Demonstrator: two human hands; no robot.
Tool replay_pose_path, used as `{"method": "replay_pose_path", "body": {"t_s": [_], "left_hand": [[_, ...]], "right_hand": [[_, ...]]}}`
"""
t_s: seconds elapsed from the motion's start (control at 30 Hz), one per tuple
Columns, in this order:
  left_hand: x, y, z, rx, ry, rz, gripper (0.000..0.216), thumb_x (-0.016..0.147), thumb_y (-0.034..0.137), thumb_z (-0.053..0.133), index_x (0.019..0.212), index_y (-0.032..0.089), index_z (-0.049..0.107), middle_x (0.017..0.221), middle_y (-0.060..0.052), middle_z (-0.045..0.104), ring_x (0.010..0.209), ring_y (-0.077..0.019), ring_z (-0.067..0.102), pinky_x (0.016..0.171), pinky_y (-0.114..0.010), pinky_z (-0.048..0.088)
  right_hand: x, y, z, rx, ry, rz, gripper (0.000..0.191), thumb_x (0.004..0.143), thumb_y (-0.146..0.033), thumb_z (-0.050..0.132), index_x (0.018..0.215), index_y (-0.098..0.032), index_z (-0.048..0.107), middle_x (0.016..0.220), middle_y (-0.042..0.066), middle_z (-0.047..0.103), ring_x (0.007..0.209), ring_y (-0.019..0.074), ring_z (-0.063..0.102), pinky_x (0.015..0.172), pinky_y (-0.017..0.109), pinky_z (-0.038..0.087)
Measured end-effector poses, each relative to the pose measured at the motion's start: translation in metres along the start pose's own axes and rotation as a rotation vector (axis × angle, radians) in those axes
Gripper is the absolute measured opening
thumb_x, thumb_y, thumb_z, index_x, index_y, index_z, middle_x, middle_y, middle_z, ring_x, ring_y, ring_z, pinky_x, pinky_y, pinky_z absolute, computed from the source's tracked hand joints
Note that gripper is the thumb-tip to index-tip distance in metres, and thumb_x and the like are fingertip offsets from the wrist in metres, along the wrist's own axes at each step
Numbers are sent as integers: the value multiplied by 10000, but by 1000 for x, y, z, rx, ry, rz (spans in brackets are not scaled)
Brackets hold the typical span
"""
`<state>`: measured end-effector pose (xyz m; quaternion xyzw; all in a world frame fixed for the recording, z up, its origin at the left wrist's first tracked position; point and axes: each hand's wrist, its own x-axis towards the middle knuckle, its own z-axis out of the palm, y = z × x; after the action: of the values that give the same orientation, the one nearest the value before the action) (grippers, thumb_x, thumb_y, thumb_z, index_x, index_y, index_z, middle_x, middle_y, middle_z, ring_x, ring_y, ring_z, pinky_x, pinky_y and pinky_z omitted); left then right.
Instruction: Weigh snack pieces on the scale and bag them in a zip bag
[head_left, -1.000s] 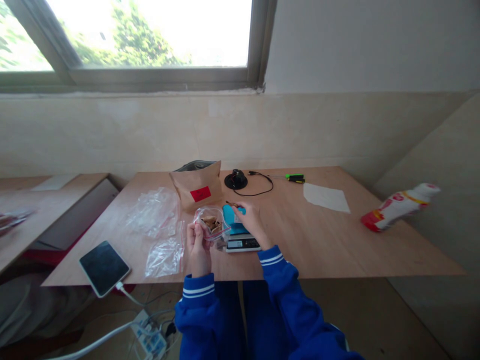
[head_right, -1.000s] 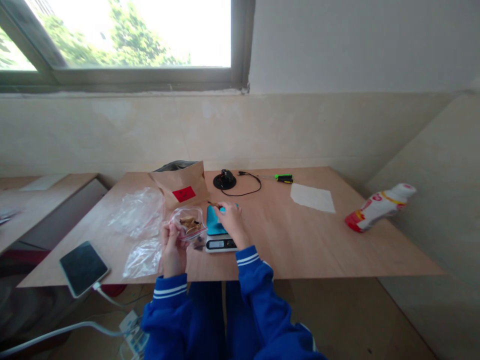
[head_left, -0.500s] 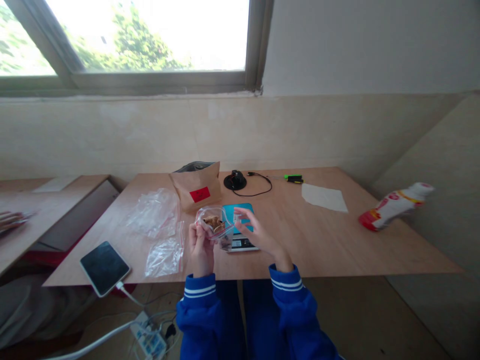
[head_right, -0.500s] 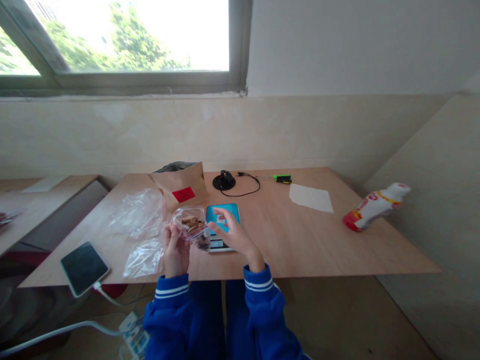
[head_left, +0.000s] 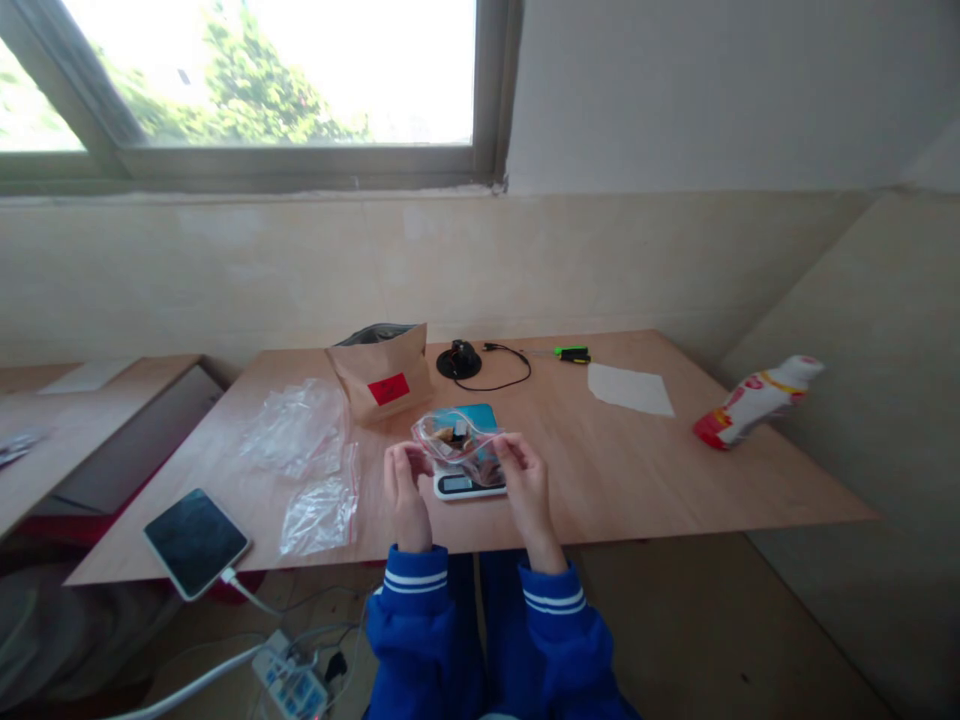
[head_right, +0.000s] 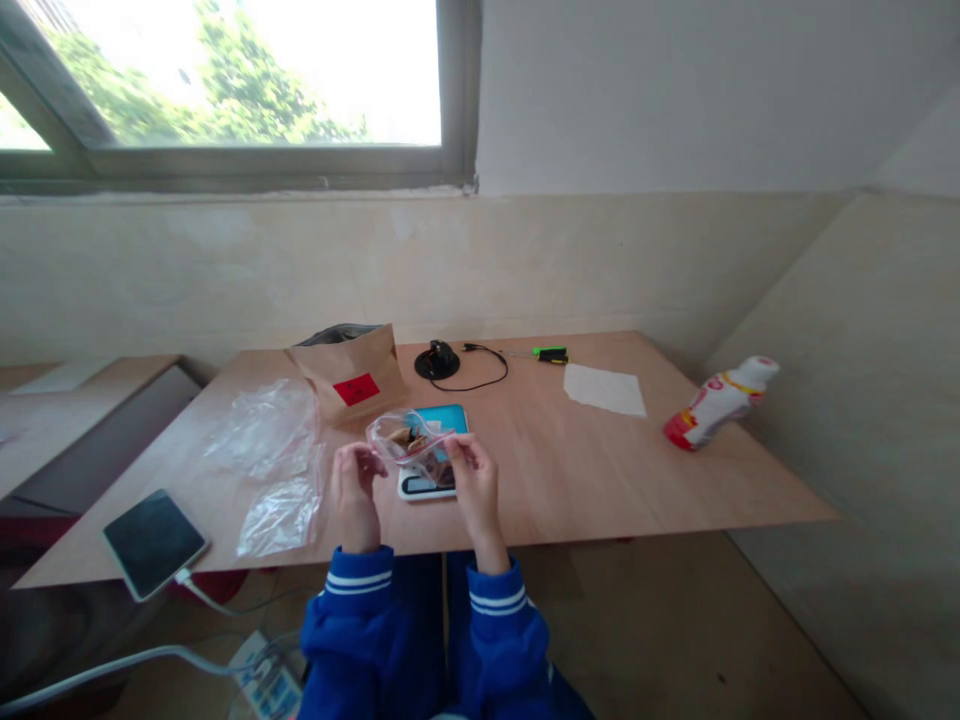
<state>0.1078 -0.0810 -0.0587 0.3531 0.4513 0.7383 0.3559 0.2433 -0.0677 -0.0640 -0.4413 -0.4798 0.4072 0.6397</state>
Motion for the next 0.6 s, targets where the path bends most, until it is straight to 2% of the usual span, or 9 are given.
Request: {"method": "replay_pose_path", "body": {"t_s": [0.07, 0.1, 0.17, 0.27, 0.37, 0.47, 0.6], "left_hand": [[2, -4, -4, 137, 80, 16, 311, 829, 482, 586, 952, 197, 603, 924, -19, 597, 807, -126, 552, 744, -244, 442], [3, -5, -5, 172, 48, -3, 339, 813, 483, 607, 1003, 202, 612, 1002, -34, 611, 902, -145, 564, 811, -262, 443], [4, -7, -6, 170, -93, -53, 391, 810, 505, 598, 1049, 198, 633, 1100, -64, 633, 1039, -186, 564, 912, -309, 433], [2, -9, -1, 92, -185, -63, 384, 826, 498, 577, 1034, 186, 664, 1092, -74, 672, 1082, -212, 577, 977, -353, 418], [-3, -8, 6, 62, -173, -66, 343, 803, 464, 620, 982, 179, 687, 1032, -67, 699, 1024, -213, 609, 956, -353, 434], [-6, -5, 9, 97, -154, -74, 288, 760, 441, 672, 860, 171, 692, 871, -41, 703, 876, -190, 627, 842, -313, 471], [-6, 7, 3, 171, -87, -6, 248, 755, 422, 679, 740, 176, 647, 717, -2, 647, 741, -156, 595, 716, -261, 461]], "right_hand": [[-2, 0, -5, 51, 66, -15, 240, 846, -428, 599, 803, -195, 643, 890, 56, 728, 840, 198, 662, 756, 311, 511], [-3, 0, -7, 74, 90, -18, 239, 844, -428, 602, 804, -194, 636, 893, 59, 728, 838, 199, 664, 747, 313, 514], [-4, -1, -11, 102, 111, -16, 240, 844, -427, 603, 814, -191, 631, 900, 65, 727, 840, 200, 666, 738, 316, 517], [-6, -2, -14, 73, 110, -27, 251, 854, -433, 587, 821, -189, 632, 890, 63, 722, 837, 198, 664, 746, 321, 518], [-11, -4, -14, -14, 125, -64, 271, 850, -455, 581, 796, -193, 631, 856, 52, 713, 836, 195, 658, 776, 326, 514], [-14, -6, -15, -87, 126, -100, 269, 849, -456, 579, 787, -199, 630, 851, 48, 708, 847, 196, 655, 793, 325, 506], [-14, -9, -26, -162, 229, -139, 259, 861, -433, 568, 762, -201, 630, 765, 40, 699, 770, 191, 645, 755, 321, 500]]}}
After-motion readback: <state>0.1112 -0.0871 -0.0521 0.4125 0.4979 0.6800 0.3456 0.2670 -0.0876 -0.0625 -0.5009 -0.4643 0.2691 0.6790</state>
